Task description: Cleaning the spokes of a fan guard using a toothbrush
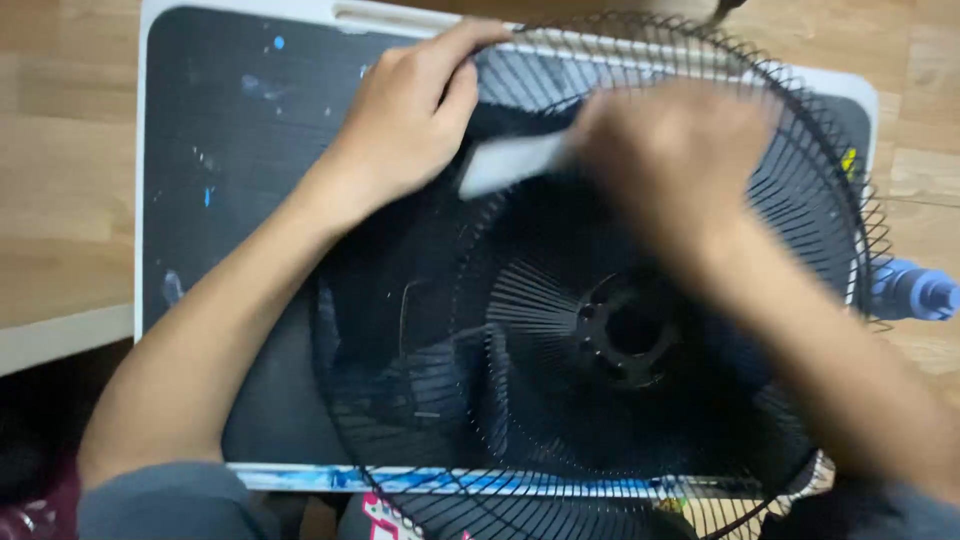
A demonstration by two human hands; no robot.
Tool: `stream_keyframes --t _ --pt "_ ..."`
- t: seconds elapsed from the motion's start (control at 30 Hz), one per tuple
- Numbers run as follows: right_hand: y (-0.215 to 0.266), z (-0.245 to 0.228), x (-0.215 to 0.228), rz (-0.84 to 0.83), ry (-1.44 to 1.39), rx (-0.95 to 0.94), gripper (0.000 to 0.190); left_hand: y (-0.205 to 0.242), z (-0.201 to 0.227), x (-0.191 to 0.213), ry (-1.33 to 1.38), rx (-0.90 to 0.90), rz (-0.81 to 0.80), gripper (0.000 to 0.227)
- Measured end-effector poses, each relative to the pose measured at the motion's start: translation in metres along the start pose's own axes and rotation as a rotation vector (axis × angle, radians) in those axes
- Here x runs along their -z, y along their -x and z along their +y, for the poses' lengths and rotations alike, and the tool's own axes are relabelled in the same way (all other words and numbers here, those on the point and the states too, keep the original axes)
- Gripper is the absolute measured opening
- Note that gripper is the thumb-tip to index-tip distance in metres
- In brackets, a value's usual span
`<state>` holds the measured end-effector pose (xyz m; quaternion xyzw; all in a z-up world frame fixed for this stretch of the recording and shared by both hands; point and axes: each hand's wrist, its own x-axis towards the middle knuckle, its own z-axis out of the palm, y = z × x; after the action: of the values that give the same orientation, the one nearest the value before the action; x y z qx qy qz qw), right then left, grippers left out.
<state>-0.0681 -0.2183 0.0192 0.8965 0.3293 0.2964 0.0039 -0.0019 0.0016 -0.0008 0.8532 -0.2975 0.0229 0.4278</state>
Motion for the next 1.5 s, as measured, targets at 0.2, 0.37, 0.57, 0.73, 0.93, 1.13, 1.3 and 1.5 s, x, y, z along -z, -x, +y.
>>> stream_keyframes --t 0.2,0.37,0.57,0.73,0.93,1.13,1.3,1.5 --pt "-0.018 -0.037 0.015 0.057 -0.128 -0.033 0.037 -0.004 -0.001 0.004 0.055 0.042 -0.024 0.034" --pt "0.006 0.011 -0.022 0.028 0.613 -0.149 0.032 -0.006 -0.006 0.002 0.069 -0.025 0.016 0.033" --pt "-0.01 0.02 0.005 -0.004 -0.027 0.139 0.027 -0.003 -0.005 0.001 0.071 -0.033 0.022 0.032" --pt "-0.01 0.003 0.013 0.015 -0.16 0.198 0.038 -0.003 0.0 0.001 0.052 -0.013 0.033 0.032" --pt "0.003 0.037 0.006 -0.014 0.361 0.259 0.029 0.0 -0.002 0.001 0.023 -0.041 0.004 0.031" --pt "0.004 0.038 0.006 0.006 -0.133 0.186 0.035 -0.002 0.002 0.0 0.0 -0.002 -0.009 0.03" --pt "-0.017 0.005 0.02 0.019 -0.066 0.253 0.023 -0.003 0.003 0.001 -0.007 -0.024 -0.001 0.029" --pt "0.006 0.042 -0.002 -0.039 0.172 0.027 0.053 0.0 0.004 0.001 -0.014 -0.015 0.01 0.027"
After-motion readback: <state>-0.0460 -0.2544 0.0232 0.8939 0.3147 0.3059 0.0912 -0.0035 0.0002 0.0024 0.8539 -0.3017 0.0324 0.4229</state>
